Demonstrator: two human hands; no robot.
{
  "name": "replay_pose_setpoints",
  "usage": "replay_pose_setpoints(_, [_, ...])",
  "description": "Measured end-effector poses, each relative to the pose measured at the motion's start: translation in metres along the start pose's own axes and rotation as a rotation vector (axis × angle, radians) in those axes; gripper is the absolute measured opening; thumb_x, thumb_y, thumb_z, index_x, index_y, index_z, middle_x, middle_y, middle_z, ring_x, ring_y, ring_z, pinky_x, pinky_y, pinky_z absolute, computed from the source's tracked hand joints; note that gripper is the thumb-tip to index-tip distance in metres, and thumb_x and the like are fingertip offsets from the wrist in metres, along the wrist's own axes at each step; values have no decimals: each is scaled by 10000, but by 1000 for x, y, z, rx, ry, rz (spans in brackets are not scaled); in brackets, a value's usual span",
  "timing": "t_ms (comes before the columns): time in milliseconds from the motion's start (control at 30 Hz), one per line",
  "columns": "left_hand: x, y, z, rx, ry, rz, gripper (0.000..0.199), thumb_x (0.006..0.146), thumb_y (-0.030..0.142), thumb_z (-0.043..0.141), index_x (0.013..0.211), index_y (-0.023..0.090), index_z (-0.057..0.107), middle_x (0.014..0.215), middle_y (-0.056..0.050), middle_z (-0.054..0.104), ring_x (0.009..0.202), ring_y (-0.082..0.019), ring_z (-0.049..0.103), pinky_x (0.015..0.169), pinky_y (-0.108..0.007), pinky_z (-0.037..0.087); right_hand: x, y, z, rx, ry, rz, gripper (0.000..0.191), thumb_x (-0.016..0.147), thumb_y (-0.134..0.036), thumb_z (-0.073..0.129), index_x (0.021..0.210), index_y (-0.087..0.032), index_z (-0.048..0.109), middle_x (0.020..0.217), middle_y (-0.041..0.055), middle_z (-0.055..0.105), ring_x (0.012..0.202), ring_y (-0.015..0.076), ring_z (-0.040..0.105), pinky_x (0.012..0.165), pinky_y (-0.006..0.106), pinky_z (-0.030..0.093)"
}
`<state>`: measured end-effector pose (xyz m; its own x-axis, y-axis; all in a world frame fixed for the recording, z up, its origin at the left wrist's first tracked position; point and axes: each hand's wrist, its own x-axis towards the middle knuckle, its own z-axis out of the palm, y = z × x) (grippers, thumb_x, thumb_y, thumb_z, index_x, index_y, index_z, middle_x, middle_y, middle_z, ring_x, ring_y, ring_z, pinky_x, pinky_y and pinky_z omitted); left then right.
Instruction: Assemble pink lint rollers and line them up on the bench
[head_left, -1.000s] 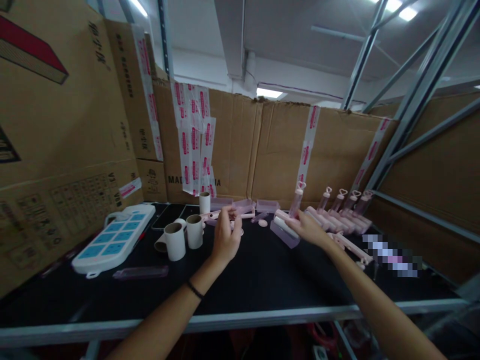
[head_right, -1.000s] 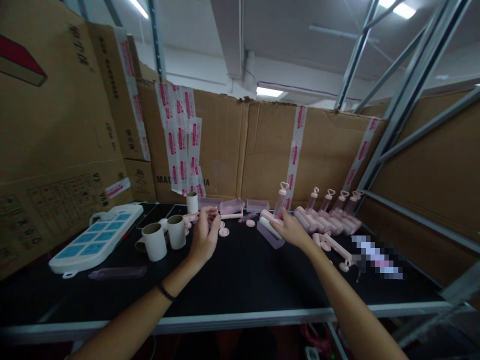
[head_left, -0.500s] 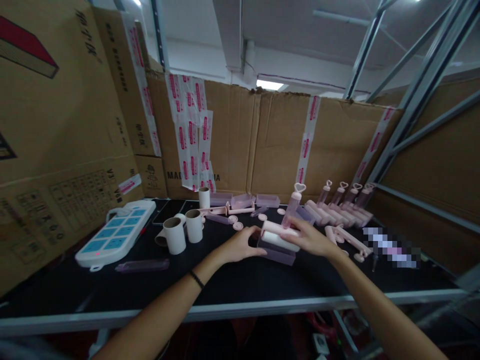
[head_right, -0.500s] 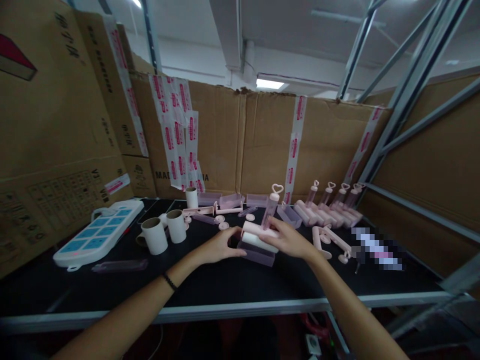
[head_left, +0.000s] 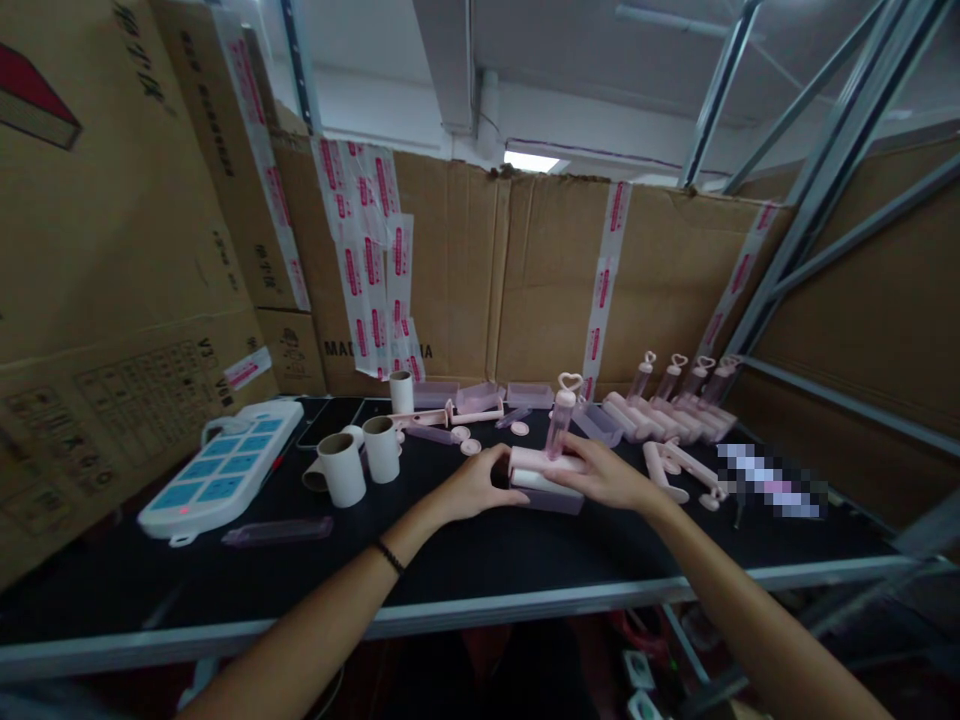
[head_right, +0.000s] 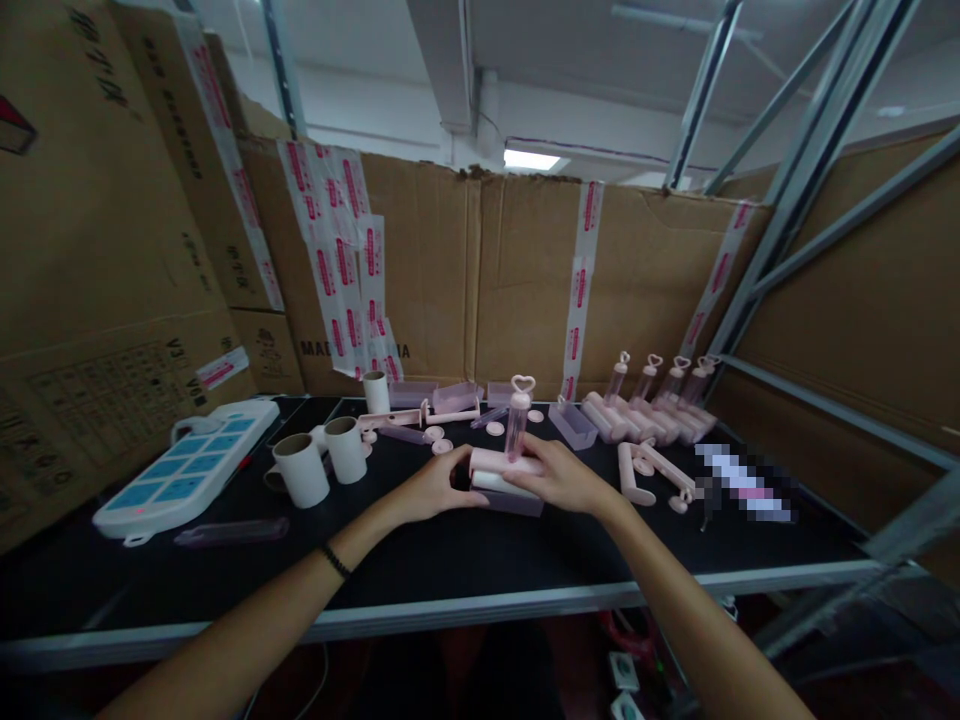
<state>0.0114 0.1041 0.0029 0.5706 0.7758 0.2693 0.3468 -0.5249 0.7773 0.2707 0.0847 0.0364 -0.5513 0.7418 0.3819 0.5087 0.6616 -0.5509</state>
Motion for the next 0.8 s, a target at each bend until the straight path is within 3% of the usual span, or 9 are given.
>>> replay_pose_setpoints(300, [-1, 0, 0, 31, 9, -23, 537, 688, 467, 839, 1060, 164, 598, 962, -17, 614, 884, -200, 579, 763, -279, 440, 0, -3, 0, -27, -17, 26, 350, 921, -504, 621, 1075, -190, 615, 1005, 44, 692, 879, 214, 622, 836, 319, 472])
replay_pose_setpoints(567, [-1, 1, -1, 20, 16, 21, 619, 689, 450, 843, 1192, 198, 583, 1125, -57, 630, 1026, -240, 601, 913, -349, 456, -4, -4, 6, -48, -82, 47, 327, 927, -486, 615, 1077, -195, 624, 970, 38, 707, 824, 208, 645, 763, 306, 479])
replay_pose_setpoints(667, [-2, 0, 0, -5, 5, 23, 622, 704, 437, 836, 1215, 201, 573, 1158, -67, 631, 1043, -243, 611, 918, -354, 467, -8, -1, 5, 6, -74, 63, 346, 919, -489, 631, 1118, -206, 620, 1046, 49, 717, 931, 237, 671, 863, 352, 506])
replay_pose_setpoints(800, [-2, -1, 0, -50, -18, 18, 604, 722, 425, 826, 1215, 192, 565, 1127, -66, 647, 1027, -239, 625, 909, -352, 476, -15, 9, -1, 118, 51, 69, 429, 989, -476, 522, 1339, -230, 553, 1356, 92, 636, 1234, 260, 608, 1087, 431, 441])
